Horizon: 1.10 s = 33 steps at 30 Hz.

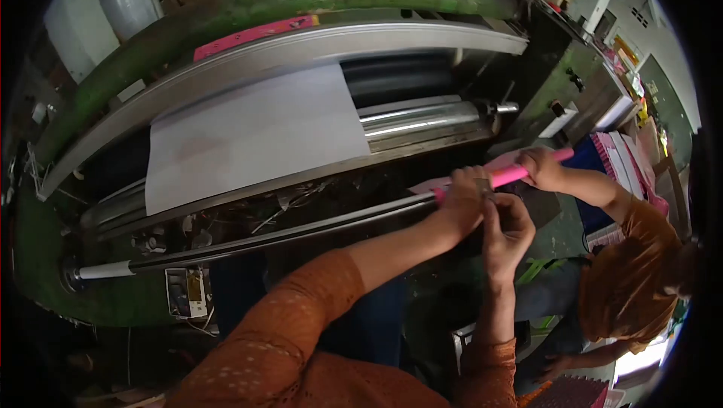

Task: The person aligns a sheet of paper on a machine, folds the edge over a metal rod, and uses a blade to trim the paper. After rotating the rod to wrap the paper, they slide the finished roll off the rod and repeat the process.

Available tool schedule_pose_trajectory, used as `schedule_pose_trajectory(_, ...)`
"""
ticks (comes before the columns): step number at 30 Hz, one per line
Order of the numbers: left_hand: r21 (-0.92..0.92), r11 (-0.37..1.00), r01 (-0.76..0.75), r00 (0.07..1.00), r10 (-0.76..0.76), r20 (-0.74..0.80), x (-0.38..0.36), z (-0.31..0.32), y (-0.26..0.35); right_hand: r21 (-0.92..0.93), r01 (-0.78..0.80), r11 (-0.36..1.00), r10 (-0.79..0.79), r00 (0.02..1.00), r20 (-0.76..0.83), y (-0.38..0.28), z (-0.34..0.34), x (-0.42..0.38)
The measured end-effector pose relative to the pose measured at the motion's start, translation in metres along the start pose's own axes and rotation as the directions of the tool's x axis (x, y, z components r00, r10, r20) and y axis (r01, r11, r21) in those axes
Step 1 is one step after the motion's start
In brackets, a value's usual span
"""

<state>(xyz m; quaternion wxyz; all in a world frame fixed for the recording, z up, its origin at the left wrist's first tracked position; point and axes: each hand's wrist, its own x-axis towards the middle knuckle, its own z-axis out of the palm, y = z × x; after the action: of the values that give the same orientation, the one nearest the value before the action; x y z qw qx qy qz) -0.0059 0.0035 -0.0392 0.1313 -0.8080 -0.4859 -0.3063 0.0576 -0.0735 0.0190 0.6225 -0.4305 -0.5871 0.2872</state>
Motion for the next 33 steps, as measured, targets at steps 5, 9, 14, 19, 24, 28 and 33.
schedule_pose_trajectory(5, -0.006, 0.985, -0.173, 0.975, 0.17, -0.146, -0.06, -0.046, -0.017, 0.144, 0.049, 0.988, -0.065, 0.992, 0.111, -0.03, 0.057, 0.038)
schedule_pose_trajectory(9, -0.163, 0.97, -0.183, 0.983, 0.185, 0.001, -0.18, -0.121, -0.074, 0.138, 0.114, 0.984, -0.149, 0.949, 0.279, -0.055, 0.157, 0.088)
schedule_pose_trajectory(14, -0.401, 0.702, 0.589, 0.807, -0.535, 0.249, -0.274, -0.189, -0.151, 0.039, 0.235, 0.971, -0.236, 0.929, 0.286, -0.108, 0.298, 0.161)
schedule_pose_trajectory(19, -0.885, 0.125, 0.449, 0.45, -0.887, 0.103, -0.331, -0.208, -0.212, 0.072, -0.216, 0.974, 0.132, 0.793, 0.594, -0.131, 0.292, 0.11)
schedule_pose_trajectory(24, -0.95, -0.309, -0.036, 0.263, -0.92, 0.289, -0.362, -0.212, -0.261, -0.567, -0.332, 0.754, 0.564, -0.114, 0.818, -0.054, 0.196, -0.083)
schedule_pose_trajectory(28, -0.967, -0.25, -0.046, 0.182, -0.954, 0.237, -0.377, -0.219, -0.262, 0.14, -0.88, 0.454, 0.753, 0.463, 0.467, 0.062, 0.147, -0.103)
schedule_pose_trajectory(33, -0.976, -0.174, 0.135, 0.399, -0.892, 0.214, -0.407, -0.225, -0.255, 0.5, -0.635, 0.59, 0.564, 0.766, 0.308, 0.093, 0.13, -0.073)
